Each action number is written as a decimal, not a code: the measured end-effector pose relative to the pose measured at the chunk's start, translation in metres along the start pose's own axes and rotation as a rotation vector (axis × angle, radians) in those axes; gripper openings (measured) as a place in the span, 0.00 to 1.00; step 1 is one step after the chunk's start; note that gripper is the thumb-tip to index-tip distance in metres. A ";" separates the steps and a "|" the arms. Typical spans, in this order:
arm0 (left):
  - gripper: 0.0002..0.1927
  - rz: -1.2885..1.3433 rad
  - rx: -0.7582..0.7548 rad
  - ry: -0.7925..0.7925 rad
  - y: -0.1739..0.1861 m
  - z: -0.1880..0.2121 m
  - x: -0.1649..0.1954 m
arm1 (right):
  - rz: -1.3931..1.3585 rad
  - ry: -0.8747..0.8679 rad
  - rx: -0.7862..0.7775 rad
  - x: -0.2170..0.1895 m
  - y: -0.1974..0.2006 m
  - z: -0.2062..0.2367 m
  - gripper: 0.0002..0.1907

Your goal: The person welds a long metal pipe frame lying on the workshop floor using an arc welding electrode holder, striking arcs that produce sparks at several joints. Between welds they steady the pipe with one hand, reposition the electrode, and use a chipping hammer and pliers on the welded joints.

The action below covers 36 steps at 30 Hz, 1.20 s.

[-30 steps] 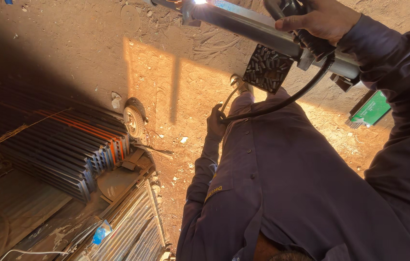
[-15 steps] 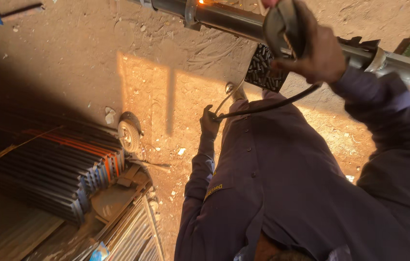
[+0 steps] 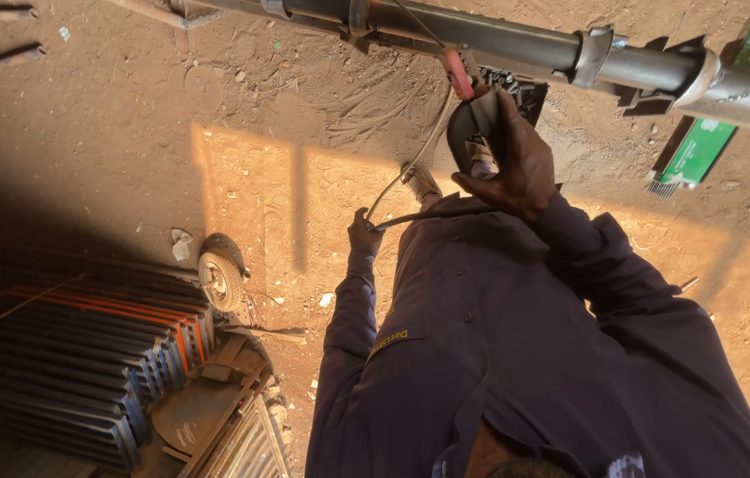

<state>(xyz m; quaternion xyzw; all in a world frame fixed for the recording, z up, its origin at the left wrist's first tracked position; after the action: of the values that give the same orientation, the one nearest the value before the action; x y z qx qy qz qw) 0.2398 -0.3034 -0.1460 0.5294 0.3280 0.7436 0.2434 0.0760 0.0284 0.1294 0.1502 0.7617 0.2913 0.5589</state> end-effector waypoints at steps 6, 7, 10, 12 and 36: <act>0.34 0.009 -0.050 0.006 0.009 0.007 -0.026 | 0.068 -0.084 -0.005 -0.004 -0.027 0.012 0.66; 0.34 0.009 -0.059 0.013 0.010 0.008 -0.030 | 0.069 -0.065 0.014 -0.006 -0.030 0.014 0.66; 0.34 -0.001 -0.062 0.005 0.015 0.012 -0.039 | 0.083 -0.052 0.037 -0.010 -0.041 0.018 0.66; 0.34 -0.005 -0.064 -0.006 0.016 0.014 -0.042 | 0.107 -0.106 0.011 -0.008 -0.049 0.020 0.66; 0.39 0.020 -0.174 0.110 0.015 0.027 -0.049 | 0.061 -0.324 0.015 -0.002 -0.084 0.025 0.60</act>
<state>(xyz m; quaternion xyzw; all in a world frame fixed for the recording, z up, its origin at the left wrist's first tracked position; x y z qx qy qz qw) 0.2805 -0.3422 -0.1599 0.4677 0.2697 0.7997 0.2629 0.1085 -0.0311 0.0742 0.2225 0.6589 0.2746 0.6641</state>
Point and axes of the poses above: each hand's wrist, its own z-axis away from the middle knuckle, its own y-axis out of the back of the hand, x = y × z, the point moved 7 cm from there along -z, towards the middle knuckle, and after that the axes turned 3 degrees about -y, right-handed, at the moved point
